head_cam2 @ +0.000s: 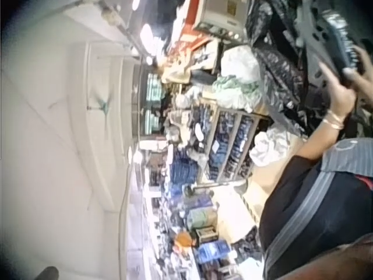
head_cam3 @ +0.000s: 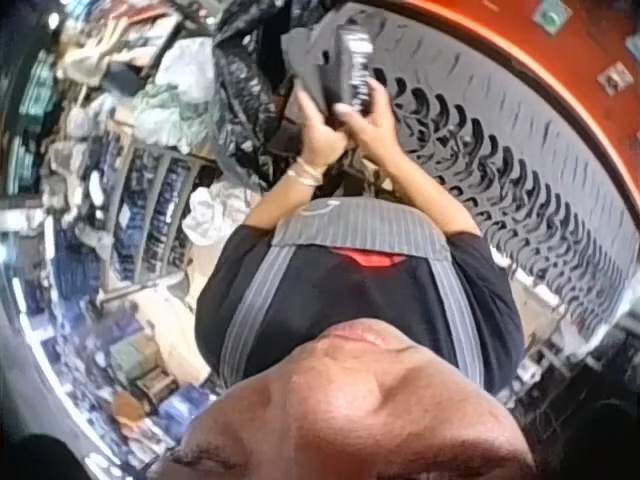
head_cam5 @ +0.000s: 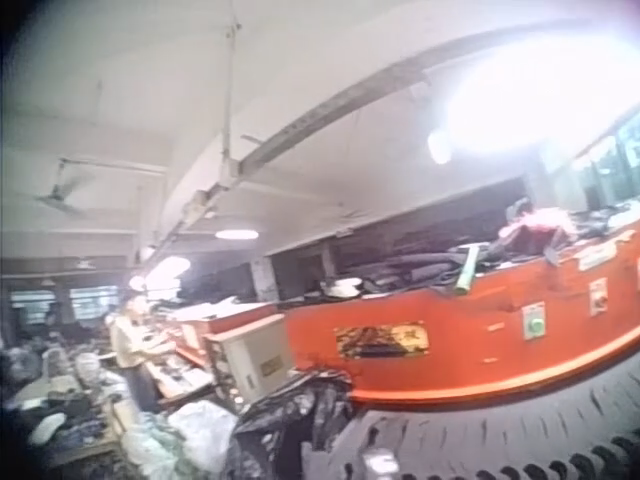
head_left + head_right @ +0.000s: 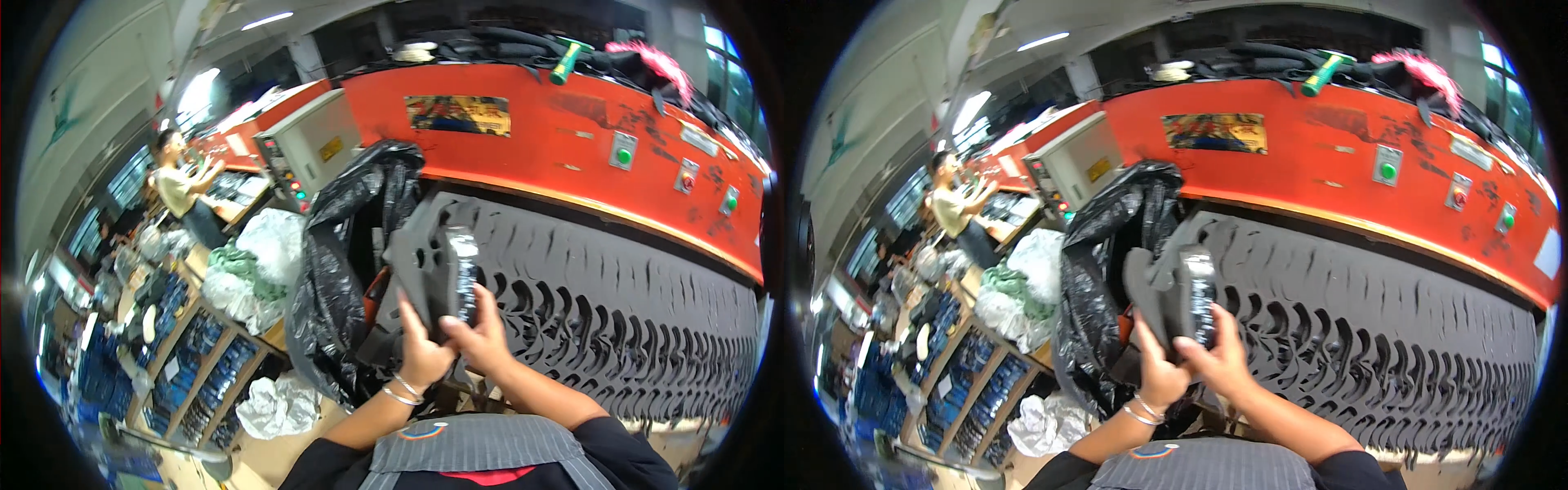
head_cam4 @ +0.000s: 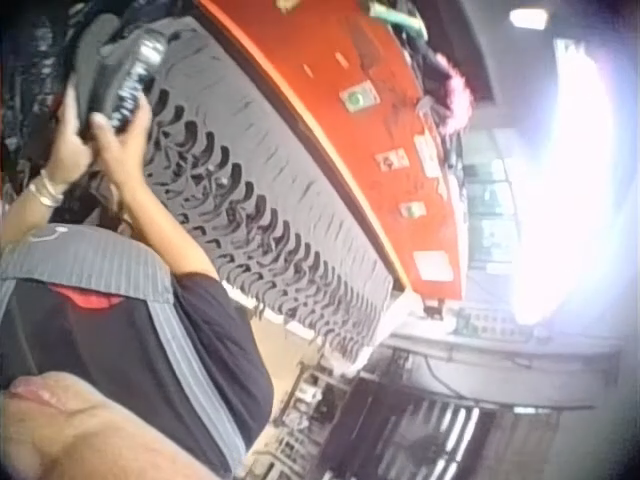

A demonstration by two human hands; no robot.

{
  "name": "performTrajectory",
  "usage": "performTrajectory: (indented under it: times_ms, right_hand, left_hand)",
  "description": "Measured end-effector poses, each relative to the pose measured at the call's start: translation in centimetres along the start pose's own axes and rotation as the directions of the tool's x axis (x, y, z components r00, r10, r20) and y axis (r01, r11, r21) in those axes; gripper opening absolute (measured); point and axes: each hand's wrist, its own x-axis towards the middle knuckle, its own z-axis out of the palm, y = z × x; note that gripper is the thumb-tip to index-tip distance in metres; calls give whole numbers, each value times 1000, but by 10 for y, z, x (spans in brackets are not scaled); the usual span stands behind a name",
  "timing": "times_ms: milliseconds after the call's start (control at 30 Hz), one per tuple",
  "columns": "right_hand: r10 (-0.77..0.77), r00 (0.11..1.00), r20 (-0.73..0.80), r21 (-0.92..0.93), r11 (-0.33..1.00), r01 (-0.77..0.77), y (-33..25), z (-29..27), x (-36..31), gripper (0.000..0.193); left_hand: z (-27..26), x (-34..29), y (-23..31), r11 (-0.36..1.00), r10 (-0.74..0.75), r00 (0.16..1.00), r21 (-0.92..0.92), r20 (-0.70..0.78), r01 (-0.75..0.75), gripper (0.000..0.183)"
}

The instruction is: Cutting foam shoe components using a hydraulic die-cutting press machine.

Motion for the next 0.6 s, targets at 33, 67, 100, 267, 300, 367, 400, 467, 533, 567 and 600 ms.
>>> performTrajectory:
  times_ms: [33,67,100,267,300,367,400,467,533,567,600]
  right_hand:
    - [75,997,13,101,992,-76,-11,-8,-10,69]
    - [153,987,47,185,970,-159,-29,-10,-23,65]
    - [176,984,40,164,970,-180,-40,-17,-34,58]
    - [97,994,51,25,995,-98,-46,-78,-90,53]
    - [78,993,93,-53,996,-73,-45,-95,-101,48]
    - [143,963,228,-330,942,-61,-74,-111,-118,43]
    - [127,937,324,-494,868,54,-83,-122,-119,43]
    - [154,845,513,-612,755,234,-89,-153,-120,45]
    - [199,795,573,-632,725,274,-102,-167,-127,47]
    - [270,801,534,-708,661,248,-114,-167,-131,48]
    - [338,807,484,-792,561,240,-114,-177,-139,45]
  left_hand:
    - [6,-10,2,1000,0,999,5,49,0,110]
    - [7,-23,6,1000,1,997,5,81,-1,106]
    - [15,-34,3,987,-20,992,-156,127,40,104]
    - [52,-59,22,509,-345,840,-669,418,542,51]
    - [58,-67,24,649,-365,846,-545,389,530,45]
    - [64,-76,39,783,-329,828,-360,454,508,46]
    - [69,-80,46,791,-310,808,-336,501,512,45]
    - [82,-90,39,891,-265,824,-198,500,407,59]
    - [91,-103,38,960,-254,848,17,466,278,69]
    - [95,-101,47,962,-267,841,188,470,199,75]
    - [99,-101,55,941,-284,808,312,517,131,72]
